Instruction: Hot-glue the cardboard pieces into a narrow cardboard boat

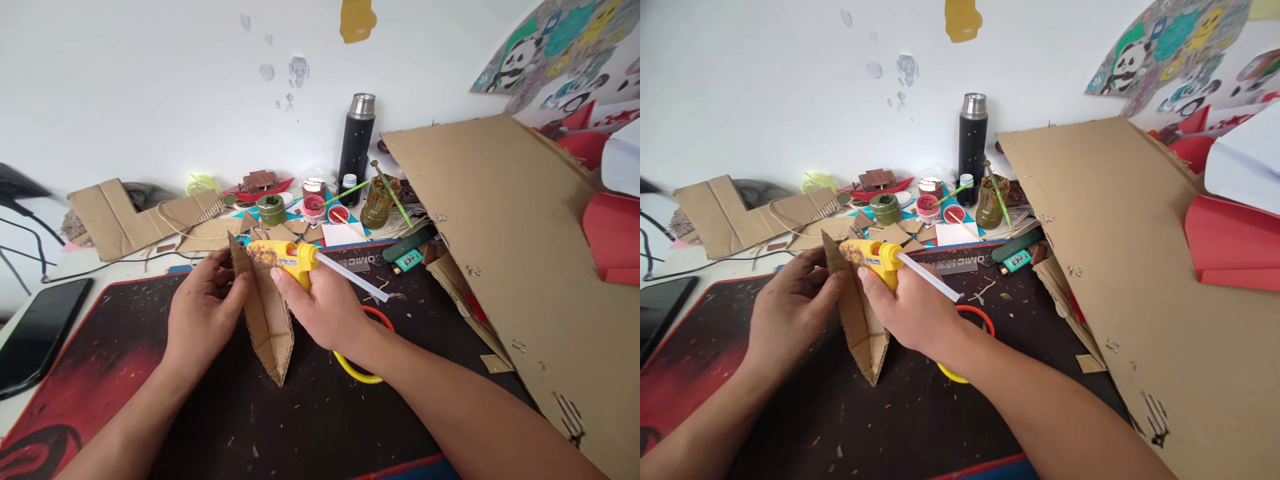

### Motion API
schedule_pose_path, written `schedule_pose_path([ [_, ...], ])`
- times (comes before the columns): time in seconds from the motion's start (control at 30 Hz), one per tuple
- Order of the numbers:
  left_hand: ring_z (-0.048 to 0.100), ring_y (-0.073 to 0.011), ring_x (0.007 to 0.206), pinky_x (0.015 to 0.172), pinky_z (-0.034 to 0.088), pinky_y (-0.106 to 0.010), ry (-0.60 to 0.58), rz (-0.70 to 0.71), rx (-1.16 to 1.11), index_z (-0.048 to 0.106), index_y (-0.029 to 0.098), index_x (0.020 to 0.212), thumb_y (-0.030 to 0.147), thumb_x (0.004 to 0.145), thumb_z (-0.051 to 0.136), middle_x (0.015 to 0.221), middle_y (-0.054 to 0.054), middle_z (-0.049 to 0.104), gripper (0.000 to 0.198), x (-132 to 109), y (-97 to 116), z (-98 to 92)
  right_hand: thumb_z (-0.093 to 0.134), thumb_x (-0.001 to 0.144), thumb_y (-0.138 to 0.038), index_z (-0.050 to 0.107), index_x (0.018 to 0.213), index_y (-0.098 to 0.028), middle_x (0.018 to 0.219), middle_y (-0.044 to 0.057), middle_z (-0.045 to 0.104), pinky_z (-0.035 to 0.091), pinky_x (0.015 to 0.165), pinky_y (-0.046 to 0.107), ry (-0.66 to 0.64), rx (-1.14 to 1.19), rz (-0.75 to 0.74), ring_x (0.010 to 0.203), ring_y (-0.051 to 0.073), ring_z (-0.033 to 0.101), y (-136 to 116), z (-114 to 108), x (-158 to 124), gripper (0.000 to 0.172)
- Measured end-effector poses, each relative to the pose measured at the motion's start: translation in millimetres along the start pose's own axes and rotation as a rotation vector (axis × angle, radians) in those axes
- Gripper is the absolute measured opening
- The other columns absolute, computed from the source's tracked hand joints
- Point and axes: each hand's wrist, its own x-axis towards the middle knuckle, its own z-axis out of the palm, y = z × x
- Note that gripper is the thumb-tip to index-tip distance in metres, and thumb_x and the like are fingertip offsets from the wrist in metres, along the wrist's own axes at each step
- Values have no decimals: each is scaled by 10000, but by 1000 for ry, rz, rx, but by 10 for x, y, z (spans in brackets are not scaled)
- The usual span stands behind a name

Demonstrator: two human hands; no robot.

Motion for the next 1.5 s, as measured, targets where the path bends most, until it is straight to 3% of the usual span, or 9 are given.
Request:
schedule_pose_path([
  [0.8, 737, -194, 727, 673, 553, -279, 33, -31, 58, 734, 202, 1278, 416, 906, 620, 890, -21, 810, 444, 14, 46, -28, 505, 1042, -527, 504, 779, -227, 661, -19, 523, 368, 632, 316, -4, -34, 25, 628, 156, 485, -18, -8, -7, 399],
  [1.23, 792, -202, 809, 683, 586, -257, 51, -30, 43, 720, 205, 1317, 405, 917, 636, 1009, -47, 847, 455, 22, 41, -21, 519, 1037, -521, 529, 785, -225, 652, -16, 528, 367, 629, 318, -20, -49, 36, 629, 164, 496, -30, -8, -10, 389],
  [1.5, 786, -195, 753, 647, 584, -255, 60, -35, 29, 726, 204, 1287, 402, 898, 639, 965, -40, 849, 445, 25, 54, -25, 547, 1036, -472, 628, 915, -207, 739, 29, 633, 438, 697, 330, -14, -76, 2, 740, 210, 597, -14, -6, 2, 302],
])
